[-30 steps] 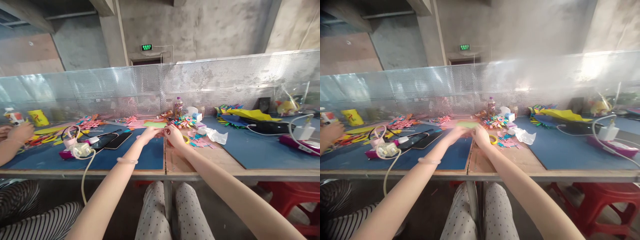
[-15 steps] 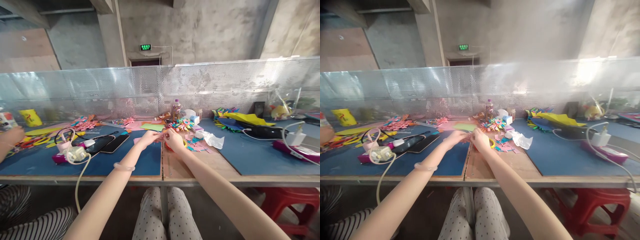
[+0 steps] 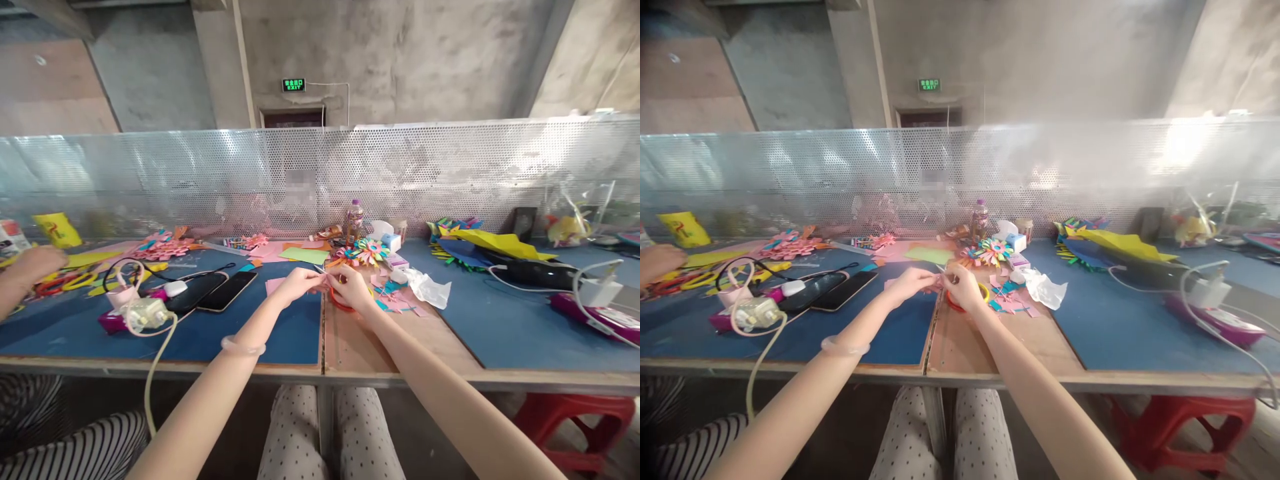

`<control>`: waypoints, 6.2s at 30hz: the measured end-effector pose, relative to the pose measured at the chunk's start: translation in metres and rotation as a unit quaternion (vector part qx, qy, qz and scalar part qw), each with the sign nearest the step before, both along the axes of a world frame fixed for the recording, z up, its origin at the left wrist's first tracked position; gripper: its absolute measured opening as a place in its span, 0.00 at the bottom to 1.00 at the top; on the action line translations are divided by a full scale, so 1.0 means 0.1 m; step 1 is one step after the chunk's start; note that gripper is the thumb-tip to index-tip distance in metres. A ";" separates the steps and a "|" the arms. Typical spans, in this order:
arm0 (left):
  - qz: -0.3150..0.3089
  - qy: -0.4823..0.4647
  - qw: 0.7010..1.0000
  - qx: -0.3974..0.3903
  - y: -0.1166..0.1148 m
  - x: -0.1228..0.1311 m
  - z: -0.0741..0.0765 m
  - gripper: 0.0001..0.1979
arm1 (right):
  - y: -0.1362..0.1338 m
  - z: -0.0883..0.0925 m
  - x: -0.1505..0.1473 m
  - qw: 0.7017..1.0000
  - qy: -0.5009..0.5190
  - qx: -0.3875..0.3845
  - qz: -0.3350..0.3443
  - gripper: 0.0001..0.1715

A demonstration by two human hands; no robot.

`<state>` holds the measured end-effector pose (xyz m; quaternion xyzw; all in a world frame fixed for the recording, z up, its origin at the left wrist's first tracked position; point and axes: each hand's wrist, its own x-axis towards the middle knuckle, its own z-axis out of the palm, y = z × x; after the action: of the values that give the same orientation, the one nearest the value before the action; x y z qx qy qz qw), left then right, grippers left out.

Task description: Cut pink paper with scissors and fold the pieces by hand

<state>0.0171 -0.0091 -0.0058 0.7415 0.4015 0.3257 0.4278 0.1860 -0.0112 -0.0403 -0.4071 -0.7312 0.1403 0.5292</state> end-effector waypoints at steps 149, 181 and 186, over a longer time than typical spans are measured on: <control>0.023 -0.114 0.988 -0.102 0.08 0.30 -0.08 0.15 | -0.04 0.11 0.20 0.912 0.254 -0.294 0.132 0.20; 0.036 -0.194 0.966 -0.167 0.07 0.28 -0.04 0.08 | -0.07 0.10 0.16 0.942 0.168 -0.282 0.066 0.23; 0.015 -0.173 0.977 -0.127 0.13 0.18 0.07 0.10 | -0.05 0.09 0.18 0.944 0.171 -0.275 0.060 0.21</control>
<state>0.0350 0.0035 0.0010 0.6073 0.3707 0.4018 0.5765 0.2045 -0.0166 -0.0309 -0.4622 -0.5856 0.4345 0.5047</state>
